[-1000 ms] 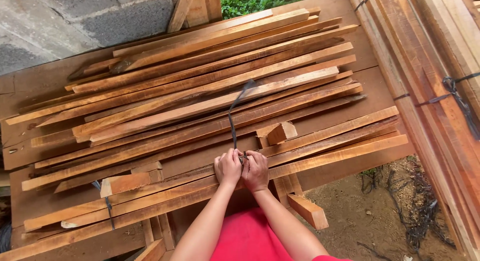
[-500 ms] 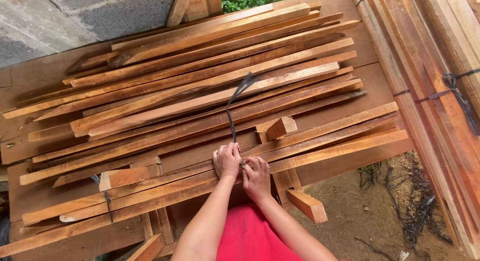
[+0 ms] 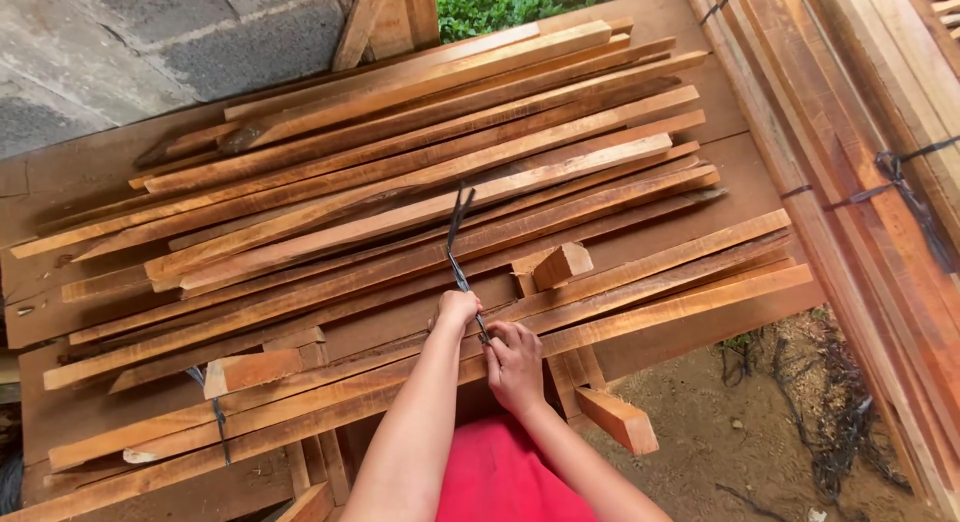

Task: The person arranges a stack of wooden planks on a workbench and secures them with black straps. They wrap the straps around the wood, tie knots to fasten the bundle, and then lift the completed stack to place it aside.

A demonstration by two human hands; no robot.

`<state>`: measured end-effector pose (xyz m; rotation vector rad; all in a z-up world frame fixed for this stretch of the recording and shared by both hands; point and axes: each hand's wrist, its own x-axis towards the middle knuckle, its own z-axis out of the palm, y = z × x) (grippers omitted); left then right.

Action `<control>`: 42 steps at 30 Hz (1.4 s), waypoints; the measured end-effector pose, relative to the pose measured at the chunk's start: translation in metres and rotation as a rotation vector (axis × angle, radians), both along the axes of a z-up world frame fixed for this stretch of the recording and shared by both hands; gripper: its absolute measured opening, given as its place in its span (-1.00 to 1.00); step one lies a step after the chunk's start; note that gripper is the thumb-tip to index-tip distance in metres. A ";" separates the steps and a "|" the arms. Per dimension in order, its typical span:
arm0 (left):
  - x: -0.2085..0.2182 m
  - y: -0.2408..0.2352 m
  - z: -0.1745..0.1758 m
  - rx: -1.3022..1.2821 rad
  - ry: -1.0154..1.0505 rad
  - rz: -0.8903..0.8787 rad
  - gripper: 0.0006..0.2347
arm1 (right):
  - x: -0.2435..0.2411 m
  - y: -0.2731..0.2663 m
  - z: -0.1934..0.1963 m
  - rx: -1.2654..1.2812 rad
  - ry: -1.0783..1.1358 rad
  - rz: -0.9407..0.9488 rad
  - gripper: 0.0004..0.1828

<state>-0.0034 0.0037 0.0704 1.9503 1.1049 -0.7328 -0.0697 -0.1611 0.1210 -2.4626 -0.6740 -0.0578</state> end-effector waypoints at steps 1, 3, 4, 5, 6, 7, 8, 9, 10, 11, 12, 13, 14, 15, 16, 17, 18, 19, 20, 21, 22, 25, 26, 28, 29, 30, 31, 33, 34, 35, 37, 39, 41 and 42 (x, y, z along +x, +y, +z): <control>0.002 0.002 -0.011 -0.003 -0.002 0.001 -0.68 | 0.002 0.000 0.004 -0.003 -0.002 0.001 -0.79; 0.009 0.004 -0.033 -0.058 0.044 0.055 -0.78 | 0.008 0.000 0.011 -0.004 0.018 0.056 -0.80; 0.009 0.003 -0.065 -0.062 0.042 0.052 -0.78 | 0.011 0.000 0.011 -0.008 0.016 0.052 -0.80; 0.010 0.002 -0.097 -0.076 0.024 0.062 -0.81 | 0.014 0.000 0.010 -0.013 0.024 0.078 -0.81; 0.011 0.000 -0.129 -0.091 0.006 0.073 -0.83 | 0.017 0.001 0.010 -0.018 0.032 0.103 -0.81; 0.013 -0.001 -0.157 -0.092 0.009 0.073 -0.83 | 0.020 0.003 0.011 -0.019 0.035 0.103 -0.81; 0.013 -0.002 -0.186 -0.093 0.021 0.088 -0.84 | 0.023 0.005 0.011 0.016 0.079 0.102 -0.80; 0.017 -0.003 -0.213 -0.093 0.028 0.105 -0.85 | 0.028 0.007 0.013 0.050 0.117 0.104 -0.79; 0.018 -0.001 -0.212 -0.093 0.026 0.107 -0.85 | 0.030 0.008 0.006 0.050 0.115 0.105 -0.79; 0.019 -0.001 -0.212 -0.146 -0.026 0.219 -0.85 | 0.032 0.008 0.000 0.056 0.151 0.088 -0.77; 0.021 0.000 -0.211 -0.198 -0.078 0.331 -0.84 | 0.034 0.008 -0.006 0.062 0.187 0.071 -0.74; 0.020 0.000 -0.211 -0.196 -0.081 0.338 -0.84 | 0.033 0.008 -0.004 0.063 0.186 0.078 -0.74; 0.019 -0.001 -0.210 -0.223 -0.106 0.394 -0.84 | 0.032 0.009 -0.002 0.090 0.225 0.057 -0.72; 0.022 -0.003 -0.210 -0.251 -0.134 0.444 -0.84 | 0.034 0.008 0.000 0.117 0.261 0.031 -0.70; 0.022 0.000 -0.196 -0.250 -0.140 0.446 -0.84 | 0.035 0.014 -0.004 0.118 0.255 0.035 -0.70; 0.020 -0.001 -0.183 -0.248 -0.158 0.465 -0.84 | 0.035 0.016 -0.009 0.123 0.317 -0.008 -0.68; 0.018 -0.003 -0.170 -0.247 -0.176 0.484 -0.83 | 0.036 0.018 -0.013 0.128 0.377 -0.052 -0.66; 0.018 -0.003 -0.171 -0.246 -0.180 0.485 -0.83 | 0.038 0.021 -0.015 0.130 0.373 -0.050 -0.66; 0.018 -0.003 -0.172 -0.226 -0.166 0.466 -0.85 | 0.041 0.025 -0.017 0.113 0.300 -0.049 -0.65; 0.017 -0.002 -0.174 -0.204 -0.150 0.448 -0.86 | 0.043 0.029 -0.020 0.098 0.228 -0.049 -0.63; 0.017 -0.002 -0.184 -0.201 -0.154 0.450 -0.86 | 0.046 0.030 -0.022 0.102 0.226 -0.046 -0.63; 0.017 -0.002 -0.199 -0.191 -0.160 0.423 -0.82 | 0.053 0.033 -0.028 0.119 0.006 -0.026 -0.67; 0.016 -0.002 -0.192 -0.171 -0.152 0.407 -0.84 | 0.054 0.034 -0.032 0.116 -0.036 -0.022 -0.66; 0.004 -0.006 -0.138 -0.155 -0.136 0.396 -0.86 | 0.051 0.031 -0.037 0.108 -0.071 -0.014 -0.66; 0.001 -0.004 -0.091 -0.126 -0.164 0.353 -0.81 | 0.052 0.031 -0.039 0.106 -0.078 -0.016 -0.67; -0.002 -0.003 -0.044 -0.097 -0.192 0.311 -0.72 | 0.054 0.032 -0.041 0.104 -0.086 -0.019 -0.67; -0.007 -0.004 -0.019 -0.096 -0.197 0.313 -0.72 | 0.055 0.031 -0.040 0.105 -0.091 -0.016 -0.67; -0.024 -0.008 0.029 -0.053 -0.371 0.157 -0.69 | 0.053 0.030 -0.039 0.091 -0.095 -0.004 -0.70; -0.030 -0.010 0.027 -0.051 -0.371 0.165 -0.69 | 0.054 0.029 -0.040 0.091 -0.094 0.005 -0.70; -0.037 -0.010 0.024 -0.002 -0.431 0.050 -0.68 | 0.053 0.030 -0.041 0.091 -0.095 -0.001 -0.70; -0.048 -0.011 0.007 0.052 -0.490 -0.060 -0.66 | 0.054 0.033 -0.039 0.094 -0.096 -0.002 -0.70; -0.058 -0.016 -0.024 0.323 -0.559 -0.234 -0.77 | 0.054 0.033 -0.035 0.138 -0.124 -0.016 -0.66; -0.068 -0.027 -0.024 0.485 -0.567 -0.190 -0.75 | 0.052 0.032 -0.041 0.151 -0.112 -0.019 -0.64; -0.072 -0.032 -0.024 0.648 -0.574 -0.149 -0.69 | 0.053 0.032 -0.044 0.165 -0.102 -0.025 -0.62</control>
